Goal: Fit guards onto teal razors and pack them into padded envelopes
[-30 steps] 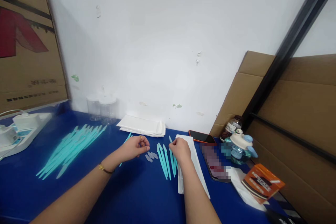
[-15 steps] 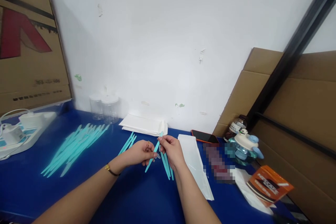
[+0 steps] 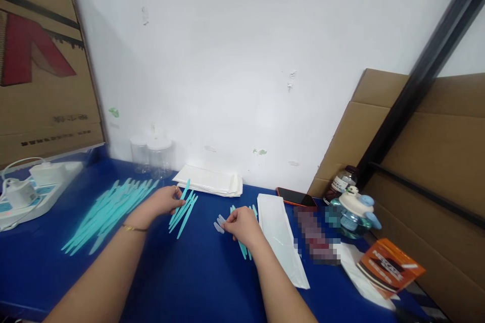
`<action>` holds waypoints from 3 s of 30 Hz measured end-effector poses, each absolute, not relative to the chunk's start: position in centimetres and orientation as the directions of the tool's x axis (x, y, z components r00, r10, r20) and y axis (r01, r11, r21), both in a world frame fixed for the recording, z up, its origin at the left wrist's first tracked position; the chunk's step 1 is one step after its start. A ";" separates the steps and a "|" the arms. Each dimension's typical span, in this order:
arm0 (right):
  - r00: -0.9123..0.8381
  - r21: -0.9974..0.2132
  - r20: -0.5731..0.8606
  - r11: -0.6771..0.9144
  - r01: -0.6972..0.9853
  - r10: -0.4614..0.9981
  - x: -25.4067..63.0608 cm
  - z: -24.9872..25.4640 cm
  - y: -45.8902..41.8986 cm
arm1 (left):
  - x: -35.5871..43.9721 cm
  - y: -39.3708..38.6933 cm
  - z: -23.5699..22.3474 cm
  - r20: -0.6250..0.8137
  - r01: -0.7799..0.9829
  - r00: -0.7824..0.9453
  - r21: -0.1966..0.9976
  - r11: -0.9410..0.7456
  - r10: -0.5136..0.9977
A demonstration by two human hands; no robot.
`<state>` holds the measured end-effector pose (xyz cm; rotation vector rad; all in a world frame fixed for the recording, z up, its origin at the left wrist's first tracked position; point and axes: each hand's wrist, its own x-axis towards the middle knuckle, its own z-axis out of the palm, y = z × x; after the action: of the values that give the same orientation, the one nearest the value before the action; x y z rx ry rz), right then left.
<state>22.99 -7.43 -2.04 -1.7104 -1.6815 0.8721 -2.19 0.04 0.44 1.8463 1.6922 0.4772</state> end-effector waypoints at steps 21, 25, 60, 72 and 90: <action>0.316 -0.275 0.160 -0.265 0.924 0.935 28.3 -2.8 -5.1 | 0.9 -0.8 0.1 0.094 0.728 0.253 0.638 -0.253 0.963; 0.307 -0.233 0.082 -0.282 0.931 0.948 27.0 -2.5 -5.0 | 3.6 -2.5 0.0 0.066 0.710 0.373 0.621 -0.331 0.925; 0.025 -0.806 0.008 -0.008 0.591 1.000 22.3 -2.3 -6.8 | -2.8 -0.1 1.3 -0.046 0.787 0.203 0.602 -0.135 0.978; 0.199 -0.459 0.223 -0.077 0.885 0.954 26.7 -2.2 -5.8 | -3.2 0.6 -0.4 -0.376 0.783 0.067 0.594 0.185 0.924; 0.246 -0.848 0.118 -0.032 0.529 0.962 26.8 -1.1 -5.9 | 5.5 -3.8 0.0 0.067 0.352 0.522 0.891 -0.286 0.850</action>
<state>26.82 -5.94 -1.06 -1.6804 -1.3963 0.6505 5.54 -3.84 0.01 1.8627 0.9916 0.6964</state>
